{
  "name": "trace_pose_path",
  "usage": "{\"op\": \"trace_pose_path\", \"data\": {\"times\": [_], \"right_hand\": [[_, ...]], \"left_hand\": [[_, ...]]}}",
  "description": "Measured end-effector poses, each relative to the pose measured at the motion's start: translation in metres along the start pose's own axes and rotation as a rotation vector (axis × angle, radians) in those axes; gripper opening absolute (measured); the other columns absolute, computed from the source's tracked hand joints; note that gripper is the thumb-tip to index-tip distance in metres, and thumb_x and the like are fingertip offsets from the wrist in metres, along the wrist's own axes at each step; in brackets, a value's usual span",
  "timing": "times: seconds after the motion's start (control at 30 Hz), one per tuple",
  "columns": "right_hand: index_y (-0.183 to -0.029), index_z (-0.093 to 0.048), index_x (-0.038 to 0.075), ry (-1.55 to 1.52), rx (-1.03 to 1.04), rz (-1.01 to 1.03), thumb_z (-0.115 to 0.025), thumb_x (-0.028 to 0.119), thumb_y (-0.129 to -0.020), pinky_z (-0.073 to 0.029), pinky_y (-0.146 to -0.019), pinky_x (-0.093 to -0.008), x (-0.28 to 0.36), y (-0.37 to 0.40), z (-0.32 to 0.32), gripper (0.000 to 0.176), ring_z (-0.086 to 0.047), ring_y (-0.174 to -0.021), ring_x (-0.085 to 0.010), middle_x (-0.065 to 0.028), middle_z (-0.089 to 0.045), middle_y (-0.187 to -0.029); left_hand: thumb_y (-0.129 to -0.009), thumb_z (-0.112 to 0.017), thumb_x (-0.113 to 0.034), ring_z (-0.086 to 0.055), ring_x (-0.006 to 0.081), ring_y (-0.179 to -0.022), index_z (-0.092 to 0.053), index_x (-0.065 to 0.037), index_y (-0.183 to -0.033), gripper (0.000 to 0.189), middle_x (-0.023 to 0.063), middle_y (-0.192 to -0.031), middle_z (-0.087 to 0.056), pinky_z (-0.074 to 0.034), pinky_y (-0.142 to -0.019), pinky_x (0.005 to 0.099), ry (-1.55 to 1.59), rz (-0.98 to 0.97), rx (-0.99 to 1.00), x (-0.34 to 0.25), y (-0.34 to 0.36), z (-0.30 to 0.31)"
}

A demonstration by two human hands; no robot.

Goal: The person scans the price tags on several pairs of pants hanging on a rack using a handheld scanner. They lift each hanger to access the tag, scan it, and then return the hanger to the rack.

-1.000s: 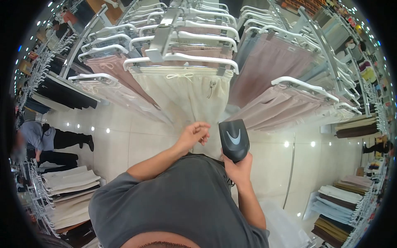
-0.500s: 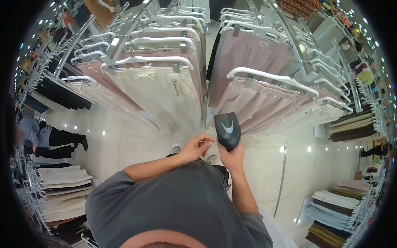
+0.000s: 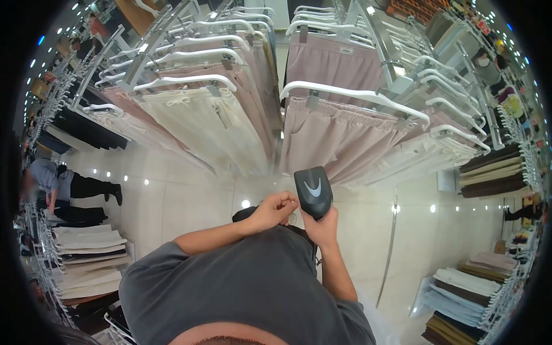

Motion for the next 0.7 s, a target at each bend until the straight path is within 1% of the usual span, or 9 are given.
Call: {"op": "trace_pose_path", "data": {"times": [0.07, 0.1, 0.23, 0.3, 0.43, 0.5, 0.53, 0.6, 0.7], "right_hand": [[-0.098, -0.07, -0.004, -0.018, 0.028, -0.005, -0.073, -0.001, -0.086, -0.051, -0.074, -0.0261, -0.012, -0.003, 0.001, 0.013, -0.064, -0.082, -0.0084, -0.0049, -0.073, -0.088], [-0.098, -0.07, -0.004, -0.022, 0.03, -0.003, -0.073, -0.001, -0.086, -0.051, -0.074, -0.0261, -0.013, -0.004, 0.0, 0.013, -0.064, -0.082, -0.0084, -0.0049, -0.073, -0.088], [-0.097, -0.07, -0.003, -0.012, 0.067, -0.04, -0.072, -0.002, -0.085, -0.053, -0.074, -0.0279, -0.017, -0.004, -0.007, 0.013, -0.065, -0.082, -0.0098, -0.0051, -0.073, -0.087], [-0.098, -0.069, -0.003, -0.038, 0.082, -0.026, -0.072, -0.002, -0.084, -0.053, -0.073, -0.0287, -0.008, -0.004, -0.014, 0.014, -0.066, -0.081, -0.0106, -0.0064, -0.073, -0.086], [-0.099, -0.069, -0.003, 0.01, 0.112, -0.049, -0.072, -0.002, -0.084, -0.054, -0.074, -0.0289, -0.012, -0.009, -0.018, 0.015, -0.067, -0.082, -0.0112, -0.0072, -0.073, -0.087], [-0.099, -0.069, -0.003, -0.015, 0.099, -0.046, -0.072, -0.002, -0.084, -0.054, -0.075, -0.0297, -0.014, -0.015, -0.02, 0.015, -0.067, -0.082, -0.0124, -0.0076, -0.073, -0.088], [-0.099, -0.069, -0.003, -0.014, 0.098, -0.045, -0.072, -0.002, -0.084, -0.054, -0.075, -0.0297, -0.015, -0.019, -0.022, 0.015, -0.067, -0.082, -0.0124, -0.0076, -0.073, -0.088], [-0.1, -0.068, -0.003, 0.044, 0.073, -0.01, -0.072, -0.003, -0.084, -0.054, -0.075, -0.0302, -0.012, -0.024, -0.023, 0.017, -0.067, -0.083, -0.0126, -0.008, -0.073, -0.088], [-0.101, -0.068, -0.003, 0.028, 0.065, -0.023, -0.071, -0.004, -0.083, -0.054, -0.075, -0.0302, -0.013, -0.031, -0.031, 0.018, -0.067, -0.083, -0.0125, -0.0082, -0.073, -0.088]], "left_hand": [[-0.103, -0.059, -0.014, -0.05, 0.0033, -0.06, -0.064, -0.001, -0.113, 0.017, -0.0055, -0.069, -0.049, -0.048, -0.054, 0.023, -0.012, -0.091, 0.019, -0.009, 0.003, -0.005], [-0.102, -0.062, -0.011, -0.052, 0.0031, -0.061, -0.063, 0.0, -0.112, 0.015, -0.0054, -0.07, -0.052, -0.051, -0.058, 0.0228, 0.012, -0.084, 0.02, -0.008, 0.004, -0.006], [-0.101, -0.063, -0.011, -0.053, 0.0033, -0.064, -0.063, 0.0, -0.111, 0.015, -0.0041, -0.074, -0.056, -0.052, -0.06, 0.0236, -0.035, -0.114, 0.046, -0.007, 0.003, -0.004], [-0.099, -0.064, -0.009, -0.059, 0.0065, -0.071, -0.063, -0.001, -0.111, 0.014, -0.0021, -0.081, -0.06, -0.052, -0.066, 0.0243, -0.043, -0.084, 0.049, -0.008, -0.001, -0.001], [-0.096, -0.065, -0.007, -0.061, 0.0076, -0.071, -0.065, -0.001, -0.108, 0.013, -0.0009, -0.082, -0.062, -0.052, -0.067, 0.0244, -0.047, -0.11, 0.044, -0.013, -0.005, 0.004], [-0.095, -0.066, -0.006, -0.061, 0.0082, -0.071, -0.067, 0.001, -0.101, 0.01, 0.0002, -0.081, -0.063, -0.051, -0.067, 0.025, -0.166, -0.116, 0.003, -0.021, -0.005, 0.013], [-0.095, -0.066, -0.006, -0.061, 0.0082, -0.071, -0.067, 0.001, -0.101, 0.01, 0.0002, -0.081, -0.063, -0.051, -0.067, 0.025, -0.166, -0.117, 0.004, -0.025, -0.004, 0.016], [-0.094, -0.068, -0.008, -0.062, 0.0083, -0.072, -0.07, 0.001, -0.099, 0.011, 0.0017, -0.079, -0.067, -0.051, -0.067, 0.0266, -0.294, -0.193, -0.022, -0.04, -0.003, 0.024], [-0.093, -0.07, -0.01, -0.063, 0.0096, -0.073, -0.073, 0.001, -0.098, 0.012, 0.0038, -0.078, -0.07, -0.051, -0.068, 0.0282, -0.303, -0.25, -0.044, -0.05, -0.003, 0.036]]}}
Point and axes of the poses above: each hand's wrist, its own y-axis away from the middle knuckle, its own z-axis out of the back of the hand, x = y × z, the point moved 9 cm from there along -y, towards the middle knuckle
